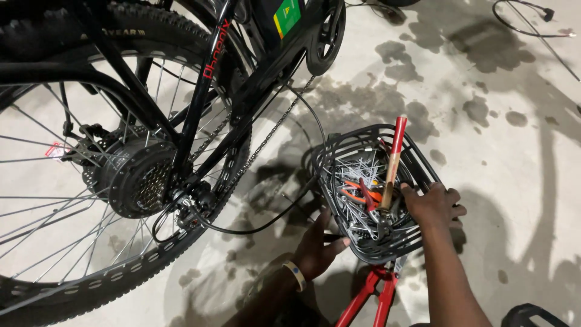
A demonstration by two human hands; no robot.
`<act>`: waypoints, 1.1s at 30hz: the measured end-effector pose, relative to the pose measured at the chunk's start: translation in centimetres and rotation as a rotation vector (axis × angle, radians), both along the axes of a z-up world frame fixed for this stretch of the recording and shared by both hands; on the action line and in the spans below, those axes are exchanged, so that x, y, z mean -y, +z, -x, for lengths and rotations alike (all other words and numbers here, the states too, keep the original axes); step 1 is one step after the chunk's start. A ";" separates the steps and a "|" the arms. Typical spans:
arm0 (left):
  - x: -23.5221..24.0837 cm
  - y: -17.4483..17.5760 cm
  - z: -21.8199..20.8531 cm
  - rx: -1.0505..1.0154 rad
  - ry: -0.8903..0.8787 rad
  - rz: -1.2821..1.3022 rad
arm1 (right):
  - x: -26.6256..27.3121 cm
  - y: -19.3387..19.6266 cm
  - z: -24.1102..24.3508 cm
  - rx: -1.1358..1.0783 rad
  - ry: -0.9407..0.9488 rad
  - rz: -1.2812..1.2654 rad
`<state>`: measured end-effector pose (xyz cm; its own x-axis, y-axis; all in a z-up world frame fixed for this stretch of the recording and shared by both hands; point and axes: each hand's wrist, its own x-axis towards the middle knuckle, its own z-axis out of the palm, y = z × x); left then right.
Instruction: The person uses a wrench to tighten a bolt on the rear derailleur of a bicycle. They then retrieve zip ties from a basket and use pliers to secure the bicycle chain to the frame.
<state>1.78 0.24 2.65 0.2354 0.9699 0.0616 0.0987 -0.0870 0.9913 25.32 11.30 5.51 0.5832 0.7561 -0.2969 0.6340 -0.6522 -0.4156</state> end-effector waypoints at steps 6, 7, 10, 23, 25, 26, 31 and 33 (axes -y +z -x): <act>-0.1 5.6 -0.1 -0.467 0.335 0.055 | -0.1 0.1 2.2 0.049 0.095 -0.101; -0.3 8.4 0.2 -0.516 0.366 -0.195 | 0.1 1.6 3.6 -0.022 0.229 -0.197; -2.0 12.4 1.5 -0.676 0.446 -0.546 | 1.3 3.9 7.6 -0.248 0.512 -0.380; 0.1 7.6 12.4 -0.902 0.643 0.187 | 1.9 0.1 12.0 -0.104 0.894 -0.411; 0.2 7.8 11.9 -0.926 0.646 0.169 | 1.4 1.3 11.4 -0.145 0.856 -0.223; 0.2 8.0 11.7 -0.950 0.649 0.146 | 1.2 2.0 11.1 -0.182 0.812 -0.040; 0.2 7.7 11.5 -0.863 0.627 0.166 | 1.4 1.4 10.6 -0.172 0.851 -0.153; 0.2 7.7 11.6 -0.855 0.622 0.153 | 1.4 0.7 10.5 -0.162 0.878 -0.193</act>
<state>-9.77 0.00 10.35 -0.3960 0.9180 -0.0218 0.7509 0.3374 0.5678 14.82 9.94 6.22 -0.2635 0.9533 -0.1475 0.7940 0.1274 -0.5945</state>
